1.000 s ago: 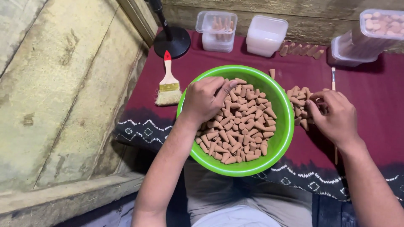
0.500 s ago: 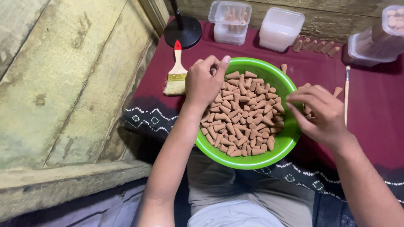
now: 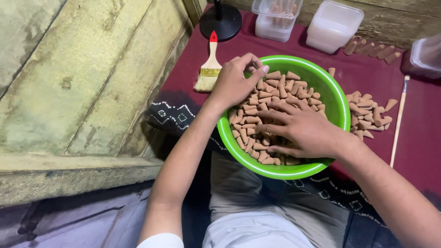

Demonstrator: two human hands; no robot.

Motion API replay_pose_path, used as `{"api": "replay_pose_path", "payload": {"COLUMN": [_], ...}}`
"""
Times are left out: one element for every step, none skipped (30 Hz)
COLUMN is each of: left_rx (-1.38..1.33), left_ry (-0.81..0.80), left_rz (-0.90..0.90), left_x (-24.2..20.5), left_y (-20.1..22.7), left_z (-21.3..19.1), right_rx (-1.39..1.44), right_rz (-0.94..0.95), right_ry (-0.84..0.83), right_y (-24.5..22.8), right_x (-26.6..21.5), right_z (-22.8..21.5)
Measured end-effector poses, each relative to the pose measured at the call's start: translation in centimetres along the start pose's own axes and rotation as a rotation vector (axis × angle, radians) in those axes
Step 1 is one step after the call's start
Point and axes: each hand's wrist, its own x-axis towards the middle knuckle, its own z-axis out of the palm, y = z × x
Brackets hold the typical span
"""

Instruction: Sorting and inspecting small incense cones in a green plastic bowl on a low table.

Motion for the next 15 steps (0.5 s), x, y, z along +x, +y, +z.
{"api": "replay_pose_path", "payload": {"left_rx": [0.001,0.026,0.051,0.053,0.025,-0.003,-0.001,-0.047,-0.092,-0.090,-0.124,-0.158,-0.156,-0.163,-0.170], "left_ry": [0.004,0.009,0.014,0.014,0.038,0.063,0.065,0.088,0.112,0.114,0.120,0.128,0.131,0.136,0.142], "left_rz": [-0.002,0.027,0.056,0.054,0.036,0.019,0.018,-0.022,-0.061,-0.064,-0.080,-0.093,-0.092,-0.099,-0.105], "left_x": [0.1,0.1,0.1,0.2,0.2,0.2,0.3,0.2,0.1,0.2,0.2,0.4,0.4,0.4,0.5], "left_y": [-0.2,-0.3,-0.5,-0.8,-1.2,-1.5,-1.6,-1.6,-1.7,-1.7,-1.6,-1.5,-1.7,-1.8,-1.9], "left_z": [0.0,0.1,0.1,0.3,0.6,0.8,0.9,0.9,1.0,1.0,0.9,0.8,0.8,0.8,0.7], "right_rx": [0.001,-0.083,-0.167,-0.165,-0.173,-0.182,-0.181,-0.212,-0.242,-0.239,-0.214,-0.191,-0.191,-0.159,-0.127], "right_rz": [-0.004,-0.003,-0.003,-0.004,0.004,0.011,0.008,-0.008,-0.023,-0.026,-0.050,-0.074,-0.078,-0.099,-0.121], "right_ry": [-0.001,0.040,0.082,0.082,0.084,0.085,0.086,0.129,0.173,0.174,0.217,0.262,0.263,0.265,0.267], "right_y": [0.6,1.2,1.7,1.8,1.9,2.1,1.8,1.5,1.1,0.9,0.7,0.5,0.1,-0.2,-0.5], "right_x": [-0.3,-0.5,-0.8,-0.9,-1.0,-1.1,-0.8,-0.6,-0.3,0.4,1.0,1.8,2.6,3.5,4.4], "right_z": [0.8,1.6,2.5,2.4,2.2,2.1,1.8,1.4,1.0,1.4,1.8,2.2,2.3,2.4,2.4]}}
